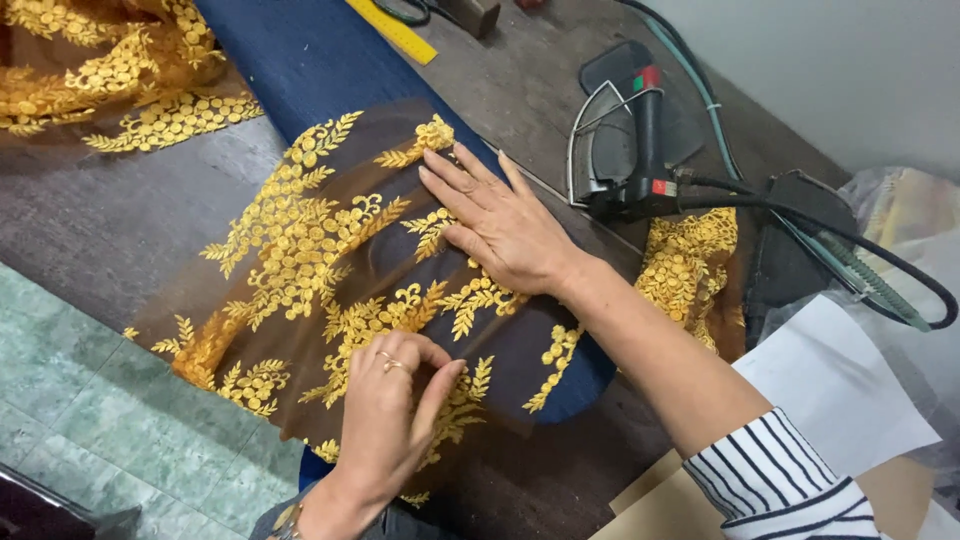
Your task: A person is meticulously smoothing and ironing pieces of gold lace fabric on a sleeve board at a workstation.
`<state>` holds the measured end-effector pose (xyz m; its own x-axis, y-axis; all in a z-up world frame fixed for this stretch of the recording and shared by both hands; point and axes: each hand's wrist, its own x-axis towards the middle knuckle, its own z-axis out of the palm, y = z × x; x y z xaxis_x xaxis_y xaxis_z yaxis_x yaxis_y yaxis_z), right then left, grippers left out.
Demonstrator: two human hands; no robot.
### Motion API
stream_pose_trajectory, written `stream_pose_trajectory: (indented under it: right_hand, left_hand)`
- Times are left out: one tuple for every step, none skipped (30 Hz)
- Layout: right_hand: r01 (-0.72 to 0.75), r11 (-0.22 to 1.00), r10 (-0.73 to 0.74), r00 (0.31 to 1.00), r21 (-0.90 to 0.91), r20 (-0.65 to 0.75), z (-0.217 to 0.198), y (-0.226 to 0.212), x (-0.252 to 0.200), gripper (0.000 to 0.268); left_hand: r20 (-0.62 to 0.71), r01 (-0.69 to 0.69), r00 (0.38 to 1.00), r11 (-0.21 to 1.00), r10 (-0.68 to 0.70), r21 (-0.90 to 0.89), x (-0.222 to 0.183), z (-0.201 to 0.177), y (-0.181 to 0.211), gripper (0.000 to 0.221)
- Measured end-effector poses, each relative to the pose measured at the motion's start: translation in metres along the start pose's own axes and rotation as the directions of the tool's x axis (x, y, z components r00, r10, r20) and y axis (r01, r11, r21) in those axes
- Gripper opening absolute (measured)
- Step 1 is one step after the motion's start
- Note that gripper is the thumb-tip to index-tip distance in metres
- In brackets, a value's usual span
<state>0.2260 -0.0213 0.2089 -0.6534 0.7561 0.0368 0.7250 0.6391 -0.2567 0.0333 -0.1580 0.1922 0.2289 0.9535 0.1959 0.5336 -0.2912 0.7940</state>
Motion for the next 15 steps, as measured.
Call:
stream_pose_trajectory:
  right_hand:
    - [-0.002,1.000,0.002,1.000,-0.001,-0.001,0.000,0.000,0.000,0.055]
    - [-0.005,1.000,0.005,1.000,-0.004,0.003,0.000,0.000,0.000,0.055]
    - [-0.007,1.000,0.007,1.000,-0.007,0.007,0.000,0.000,0.000,0.056]
    - [-0.008,1.000,0.008,1.000,-0.008,0.005,0.000,0.000,0.000,0.056]
    - [-0.005,1.000,0.005,1.000,-0.014,0.000,0.000,0.000,0.000,0.055]
    - [-0.002,1.000,0.002,1.000,-0.021,-0.006,0.000,0.000,0.000,0.055]
    - [-0.002,1.000,0.002,1.000,-0.022,-0.007,-0.001,0.000,0.000,0.055]
    - [-0.004,1.000,0.004,1.000,-0.014,-0.007,-0.001,0.000,0.001,0.055]
    - [-0.005,1.000,0.005,1.000,-0.005,-0.005,-0.001,0.000,0.001,0.055]
    - [-0.005,1.000,0.005,1.000,-0.006,-0.006,0.000,0.000,0.000,0.055]
    - [-0.002,1.000,0.002,1.000,-0.009,-0.011,0.000,0.000,0.000,0.055]
    - [0.001,1.000,-0.001,1.000,-0.013,-0.016,0.000,0.001,0.000,0.055]
    - [0.003,1.000,-0.003,1.000,-0.015,-0.019,0.000,0.001,0.001,0.055]
    - [0.004,1.000,-0.004,1.000,-0.014,-0.020,0.001,0.001,0.001,0.055]
    - [0.005,1.000,-0.005,1.000,-0.012,-0.019,0.001,0.001,0.001,0.055]
  left_hand:
    - [0.001,-0.002,1.000,1.000,0.002,-0.001,0.001,0.001,-0.002,0.015]
    - [0.033,0.030,0.999,0.999,-0.031,0.023,0.001,0.002,-0.005,0.017]
    - [0.062,0.061,0.996,0.997,-0.064,0.048,0.002,0.003,-0.007,0.019]
    - [0.062,0.060,0.996,0.997,-0.063,0.048,0.003,0.004,-0.009,0.019]
    - [0.113,0.149,0.982,0.988,-0.153,0.041,0.004,0.004,-0.011,0.021]
    - [0.165,0.237,0.957,0.971,-0.240,0.039,0.006,0.004,-0.012,0.023]
    - [0.163,0.235,0.957,0.971,-0.238,0.039,0.006,0.004,-0.014,0.023]
    - [0.176,0.250,0.951,0.967,-0.254,0.046,0.007,0.004,-0.016,0.025]
    - [0.188,0.266,0.944,0.963,-0.271,0.052,0.007,0.005,-0.017,0.026]
    - [0.188,0.265,0.944,0.963,-0.270,0.053,0.005,0.002,-0.016,0.026]
    - [0.144,0.196,0.968,0.978,-0.205,0.072,0.005,-0.001,-0.015,0.024]
    - [0.101,0.128,0.985,0.987,-0.138,0.096,0.005,-0.003,-0.014,0.022]
    - [0.098,0.125,0.986,0.987,-0.135,0.097,0.007,-0.003,-0.011,0.022]
    - [-0.017,-0.011,1.000,0.986,0.014,0.168,0.009,-0.003,-0.007,0.022]
    - [-0.117,-0.137,0.978,0.958,0.170,0.252,0.010,-0.002,-0.003,0.026]
